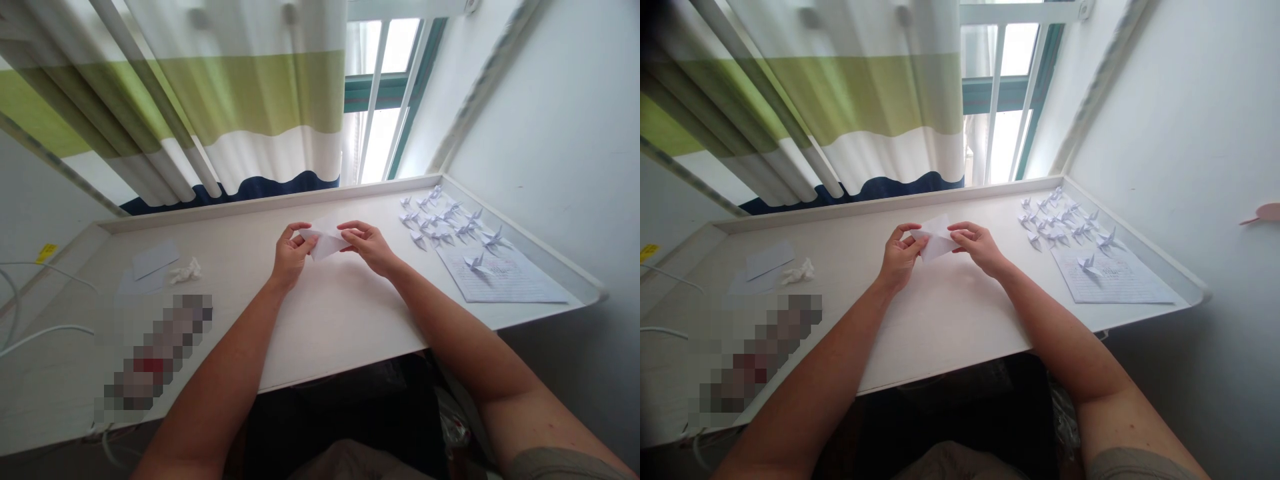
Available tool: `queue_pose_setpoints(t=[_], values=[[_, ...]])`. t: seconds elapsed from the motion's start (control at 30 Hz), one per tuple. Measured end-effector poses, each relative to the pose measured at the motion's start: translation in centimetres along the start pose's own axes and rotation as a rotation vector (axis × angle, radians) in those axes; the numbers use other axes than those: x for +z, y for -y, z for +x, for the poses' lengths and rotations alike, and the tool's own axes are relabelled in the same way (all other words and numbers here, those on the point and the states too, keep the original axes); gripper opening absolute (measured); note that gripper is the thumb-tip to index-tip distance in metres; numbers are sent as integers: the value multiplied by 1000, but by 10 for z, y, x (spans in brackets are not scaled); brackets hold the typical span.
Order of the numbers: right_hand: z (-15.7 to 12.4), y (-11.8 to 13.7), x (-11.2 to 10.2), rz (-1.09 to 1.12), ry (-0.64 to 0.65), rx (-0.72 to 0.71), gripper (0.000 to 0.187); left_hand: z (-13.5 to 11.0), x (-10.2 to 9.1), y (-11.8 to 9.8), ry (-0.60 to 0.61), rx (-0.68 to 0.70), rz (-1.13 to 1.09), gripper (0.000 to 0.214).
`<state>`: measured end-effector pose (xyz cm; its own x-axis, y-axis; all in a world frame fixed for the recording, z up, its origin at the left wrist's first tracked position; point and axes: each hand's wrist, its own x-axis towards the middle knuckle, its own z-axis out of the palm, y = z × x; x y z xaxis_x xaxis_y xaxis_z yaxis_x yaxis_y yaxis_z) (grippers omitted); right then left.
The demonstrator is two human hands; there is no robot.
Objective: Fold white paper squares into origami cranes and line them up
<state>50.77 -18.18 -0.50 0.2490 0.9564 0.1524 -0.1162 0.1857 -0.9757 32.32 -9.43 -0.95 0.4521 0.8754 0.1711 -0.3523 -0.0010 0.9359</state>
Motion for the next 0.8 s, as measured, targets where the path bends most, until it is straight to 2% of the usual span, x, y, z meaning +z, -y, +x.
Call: queue_pose_setpoints(t=[0.13,0.37,0.57,0.8], values=[[-2,3,-1,16,77,-21,55,-1,2,-1,27,-23,-5,39],[0,0,0,25,15,-47,44,-3,3,-2,82,-16,-37,52],[-1,2,-1,62,24,-42,44,-3,2,-1,104,-32,-33,47],[0,0,-1,-4,0,-82,49,0,-2,-2,48,5,39,48]])
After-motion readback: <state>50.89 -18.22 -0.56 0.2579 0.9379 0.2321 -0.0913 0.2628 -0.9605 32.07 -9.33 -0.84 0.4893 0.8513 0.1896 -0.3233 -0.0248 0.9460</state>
